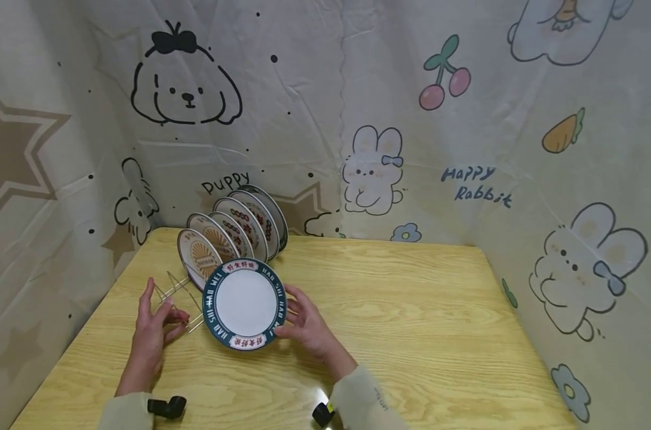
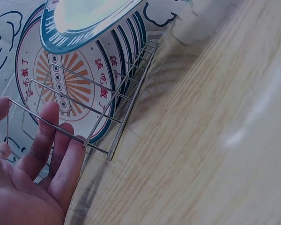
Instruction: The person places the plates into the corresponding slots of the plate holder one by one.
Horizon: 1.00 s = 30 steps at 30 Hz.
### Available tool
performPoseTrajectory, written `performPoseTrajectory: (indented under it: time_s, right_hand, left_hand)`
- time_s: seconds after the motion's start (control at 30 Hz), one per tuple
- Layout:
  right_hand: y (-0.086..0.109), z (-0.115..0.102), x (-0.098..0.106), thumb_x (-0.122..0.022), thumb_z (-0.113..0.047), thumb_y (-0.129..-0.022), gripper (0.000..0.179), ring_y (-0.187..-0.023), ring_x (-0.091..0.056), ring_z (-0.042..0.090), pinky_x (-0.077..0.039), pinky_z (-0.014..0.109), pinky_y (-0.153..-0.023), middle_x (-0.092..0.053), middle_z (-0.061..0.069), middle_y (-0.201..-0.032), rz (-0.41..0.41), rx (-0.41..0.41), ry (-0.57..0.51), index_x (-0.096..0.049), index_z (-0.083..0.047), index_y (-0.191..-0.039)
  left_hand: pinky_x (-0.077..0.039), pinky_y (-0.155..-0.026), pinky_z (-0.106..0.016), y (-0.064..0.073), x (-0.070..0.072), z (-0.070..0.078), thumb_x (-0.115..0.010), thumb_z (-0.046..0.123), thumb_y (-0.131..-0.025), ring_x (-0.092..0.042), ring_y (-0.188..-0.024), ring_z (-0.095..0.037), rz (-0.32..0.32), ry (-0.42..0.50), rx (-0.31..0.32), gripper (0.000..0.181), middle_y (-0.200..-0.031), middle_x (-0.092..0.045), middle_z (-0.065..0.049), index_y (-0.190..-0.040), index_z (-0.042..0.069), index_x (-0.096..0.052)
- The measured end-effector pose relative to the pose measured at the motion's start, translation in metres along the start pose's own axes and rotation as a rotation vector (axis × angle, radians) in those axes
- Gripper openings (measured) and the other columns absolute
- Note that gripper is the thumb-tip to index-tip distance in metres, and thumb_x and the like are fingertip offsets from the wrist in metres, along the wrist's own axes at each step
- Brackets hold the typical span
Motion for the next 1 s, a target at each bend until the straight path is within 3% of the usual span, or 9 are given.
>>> performPoseTrajectory:
  time_s: [0.2, 0.33, 0.57, 0.83, 1.0]
  right_hand:
    - [-0.005, -0.001, -0.009, -0.068, 0.019, -0.086, 0.085, -0.138, -0.053, 0.038, -0.054, 0.033, -0.106, -0.043, 0.026, -0.156, 0.036, 0.053, 0.039, -0.033, -0.006, -0.160]
    - [-0.010, -0.004, -0.017, -0.069, 0.020, -0.086, 0.083, -0.131, -0.058, 0.034, -0.059, 0.030, -0.095, -0.048, 0.027, -0.150, 0.049, 0.081, 0.087, -0.037, -0.006, -0.158]
    - [-0.020, -0.003, -0.030, -0.069, 0.021, -0.086, 0.082, -0.123, -0.061, 0.023, -0.062, 0.026, -0.086, -0.053, 0.020, -0.145, 0.065, 0.066, 0.152, -0.045, -0.016, -0.156]
    - [-0.032, -0.003, -0.041, -0.069, 0.021, -0.086, 0.080, -0.126, -0.060, 0.037, -0.062, 0.028, -0.084, -0.054, 0.019, -0.145, 0.032, 0.122, 0.228, -0.050, -0.016, -0.153]
    - [-0.041, -0.004, -0.048, -0.069, 0.020, -0.086, 0.078, -0.125, -0.062, 0.031, -0.062, 0.028, -0.085, -0.055, 0.017, -0.146, -0.001, 0.122, 0.249, -0.050, -0.016, -0.153]
  left_hand:
    - [-0.060, -0.077, -0.018, 0.000, 0.000, 0.000, -0.049, 0.047, -0.108, -0.072, -0.085, -0.009, -0.006, -0.004, 0.007, 0.076, -0.085, -0.069, 0.010, -0.161, 0.054, 0.004]
    - [-0.061, -0.077, -0.019, -0.001, -0.002, 0.000, -0.049, 0.045, -0.108, -0.072, -0.085, -0.010, -0.011, 0.002, 0.002, 0.075, -0.086, -0.069, 0.009, -0.161, 0.054, 0.003]
    - [-0.060, -0.077, -0.019, -0.001, -0.005, 0.002, -0.050, 0.045, -0.108, -0.071, -0.084, -0.009, -0.016, -0.015, -0.017, 0.075, -0.085, -0.069, 0.009, -0.162, 0.054, 0.003]
    - [-0.061, -0.077, -0.020, 0.000, -0.003, 0.002, -0.052, 0.046, -0.107, -0.072, -0.084, -0.010, -0.035, 0.009, -0.029, 0.078, -0.085, -0.069, 0.008, -0.162, 0.052, 0.002]
    - [-0.061, -0.077, -0.020, 0.001, -0.001, 0.003, -0.051, 0.045, -0.108, -0.072, -0.083, -0.010, -0.035, 0.014, -0.032, 0.077, -0.084, -0.070, 0.009, -0.162, 0.052, 0.002]
Point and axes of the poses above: each hand's wrist, its own y-axis away from the middle knuckle, its own x-axis out of the back of the hand, z = x × y, the point moved 4 cm from there along -y, towards the middle knuckle
